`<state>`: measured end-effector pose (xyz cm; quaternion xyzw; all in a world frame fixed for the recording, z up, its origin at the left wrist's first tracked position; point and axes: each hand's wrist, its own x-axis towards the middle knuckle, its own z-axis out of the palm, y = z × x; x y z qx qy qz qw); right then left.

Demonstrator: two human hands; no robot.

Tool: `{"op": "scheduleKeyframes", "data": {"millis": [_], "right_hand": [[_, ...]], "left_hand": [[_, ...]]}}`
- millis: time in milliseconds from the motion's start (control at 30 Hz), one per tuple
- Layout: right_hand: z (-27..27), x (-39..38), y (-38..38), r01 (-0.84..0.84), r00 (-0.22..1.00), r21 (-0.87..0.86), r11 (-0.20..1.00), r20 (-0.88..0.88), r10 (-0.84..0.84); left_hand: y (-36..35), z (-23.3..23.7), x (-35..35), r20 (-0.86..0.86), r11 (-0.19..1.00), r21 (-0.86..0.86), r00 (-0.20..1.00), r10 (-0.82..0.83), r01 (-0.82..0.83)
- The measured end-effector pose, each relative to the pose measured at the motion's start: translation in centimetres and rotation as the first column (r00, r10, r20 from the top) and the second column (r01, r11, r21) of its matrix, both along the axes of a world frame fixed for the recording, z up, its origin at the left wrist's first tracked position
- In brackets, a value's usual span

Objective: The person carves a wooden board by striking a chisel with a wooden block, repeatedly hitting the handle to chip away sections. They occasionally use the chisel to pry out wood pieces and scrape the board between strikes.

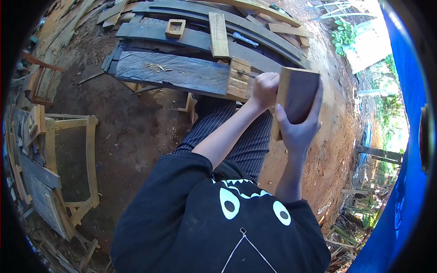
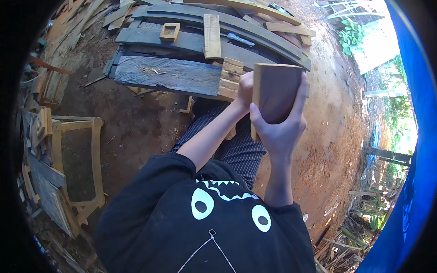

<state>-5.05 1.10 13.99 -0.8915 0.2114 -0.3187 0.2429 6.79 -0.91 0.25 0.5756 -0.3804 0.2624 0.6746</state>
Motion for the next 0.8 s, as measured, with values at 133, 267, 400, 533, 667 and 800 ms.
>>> {"op": "scheduleKeyframes", "data": {"millis": [133, 267, 400, 533, 667, 800], "right_hand": [[1.3, -1.5, -1.9, -0.007, 0.979, -0.03, 1.0, 0.202, 0.013], [2.1, -2.0, -2.0, -0.002, 0.825, 0.041, 0.999, 0.565, -0.021], [0.5, -3.3, -1.8, -0.005, 0.864, 0.082, 0.997, 0.502, -0.037], [0.0, -3.8, -2.1, -0.026, 0.883, 0.154, 0.988, 0.466, -0.049], [-0.3, -4.8, -2.9, -0.024, 0.886, 0.211, 0.977, 0.458, -0.077], [-0.4, -5.5, -3.1, 0.004, 0.904, 0.235, 0.972, 0.415, -0.104]], "left_hand": [[0.9, 1.3, -0.4, -0.046, 0.999, -0.043, 0.999, 0.019, -0.021], [1.3, 1.0, 0.1, -0.03, 1.0, -0.029, 1.0, -0.008, 0.007], [1.4, 1.1, -0.2, 0.008, 0.994, -0.004, 0.994, -0.108, 0.108], [0.9, 4.9, -0.2, 0.017, 0.985, -0.052, 0.986, -0.164, 0.165], [-0.2, 6.1, -0.6, -0.033, 0.986, -0.062, 0.987, -0.155, 0.153], [-1.1, 4.0, -0.8, -0.129, 0.988, -0.042, 0.98, -0.154, 0.15]]}}
